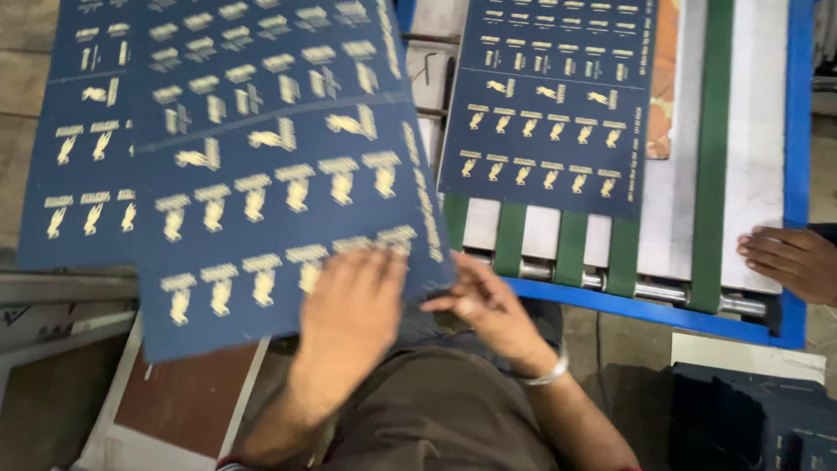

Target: The person repeatedly picks up blue printed sheets from a stack on the left and places them onto a blue roller machine on the right. The person handles the sheets one at a time, feeding them into the rollers and stacking the processed sheets on the machine's surface.

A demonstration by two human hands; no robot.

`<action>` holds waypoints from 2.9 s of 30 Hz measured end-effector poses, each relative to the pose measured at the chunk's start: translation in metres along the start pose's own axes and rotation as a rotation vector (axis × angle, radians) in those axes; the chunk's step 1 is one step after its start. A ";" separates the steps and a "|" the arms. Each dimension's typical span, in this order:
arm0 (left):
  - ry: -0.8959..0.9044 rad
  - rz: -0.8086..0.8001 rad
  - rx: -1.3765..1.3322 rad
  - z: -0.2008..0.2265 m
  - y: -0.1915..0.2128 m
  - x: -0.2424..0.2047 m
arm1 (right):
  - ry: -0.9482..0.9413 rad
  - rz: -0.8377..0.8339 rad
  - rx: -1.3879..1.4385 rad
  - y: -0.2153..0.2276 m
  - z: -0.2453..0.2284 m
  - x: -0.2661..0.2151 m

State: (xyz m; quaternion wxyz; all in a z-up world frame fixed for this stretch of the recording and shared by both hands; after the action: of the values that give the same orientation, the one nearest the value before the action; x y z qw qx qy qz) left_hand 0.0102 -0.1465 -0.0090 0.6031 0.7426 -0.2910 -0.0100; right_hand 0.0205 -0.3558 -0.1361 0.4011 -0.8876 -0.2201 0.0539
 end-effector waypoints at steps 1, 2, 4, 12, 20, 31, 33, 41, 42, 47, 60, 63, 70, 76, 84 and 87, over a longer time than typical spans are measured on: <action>-0.025 -0.032 -0.065 0.010 0.003 0.005 | -0.018 0.000 0.088 -0.010 0.006 0.006; -0.050 -0.068 -0.131 0.018 0.004 0.007 | -0.039 0.000 0.178 -0.016 0.008 0.009; -0.085 -0.108 -0.197 0.019 0.007 0.005 | -0.022 0.144 0.290 -0.017 0.005 0.016; -0.106 -0.216 -0.235 0.002 -0.002 -0.010 | -0.020 0.295 0.295 -0.016 0.015 0.044; -0.081 -0.052 -0.294 -0.044 0.027 -0.025 | 0.111 0.710 -0.196 0.079 0.016 0.014; 0.231 -0.086 0.122 -0.118 -0.015 -0.032 | 0.755 0.939 -0.287 0.217 -0.063 -0.072; 0.255 -0.085 0.118 -0.120 -0.020 -0.032 | 0.779 0.958 -0.326 0.215 -0.062 -0.081; 0.305 0.014 0.097 -0.125 -0.024 -0.029 | 0.658 1.156 -0.356 0.168 -0.027 -0.118; 0.314 0.024 0.100 -0.125 -0.025 -0.028 | 0.661 1.145 -0.365 0.161 -0.022 -0.120; 0.320 0.050 0.108 -0.125 -0.023 -0.025 | 0.655 1.077 -0.258 0.133 -0.015 -0.115; 0.323 0.045 0.086 -0.127 -0.025 -0.026 | 0.688 1.019 -0.096 0.203 -0.037 -0.039; 0.320 0.043 0.062 -0.128 -0.023 -0.025 | 0.543 1.128 -0.004 0.223 -0.037 -0.031; 0.275 -0.009 0.035 -0.129 -0.021 -0.023 | 0.272 0.890 0.006 0.215 -0.014 -0.042; 0.347 0.092 -0.292 -0.162 -0.013 -0.022 | 0.114 0.698 -0.011 0.141 -0.007 -0.019; -0.007 0.003 -0.199 -0.015 -0.015 0.037 | -0.071 0.080 0.214 -0.006 -0.001 0.039; -0.103 -0.048 -0.318 0.005 -0.005 0.041 | -0.064 0.346 -0.160 -0.005 0.006 0.040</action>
State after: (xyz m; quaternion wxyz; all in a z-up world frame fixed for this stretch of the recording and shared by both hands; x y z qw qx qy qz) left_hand 0.0445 -0.1685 -0.0009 0.6969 0.6431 -0.2983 -0.1086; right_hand 0.0531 -0.3319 -0.1335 0.3070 -0.9390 -0.0802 0.1326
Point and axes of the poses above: each hand's wrist, its own x-axis towards the middle knuckle, its own y-axis out of the back of the hand, z = x × y, the point moved 1 cm from there along x, towards the middle knuckle, and after that the axes turned 14 degrees about x, right-handed, at the moved point
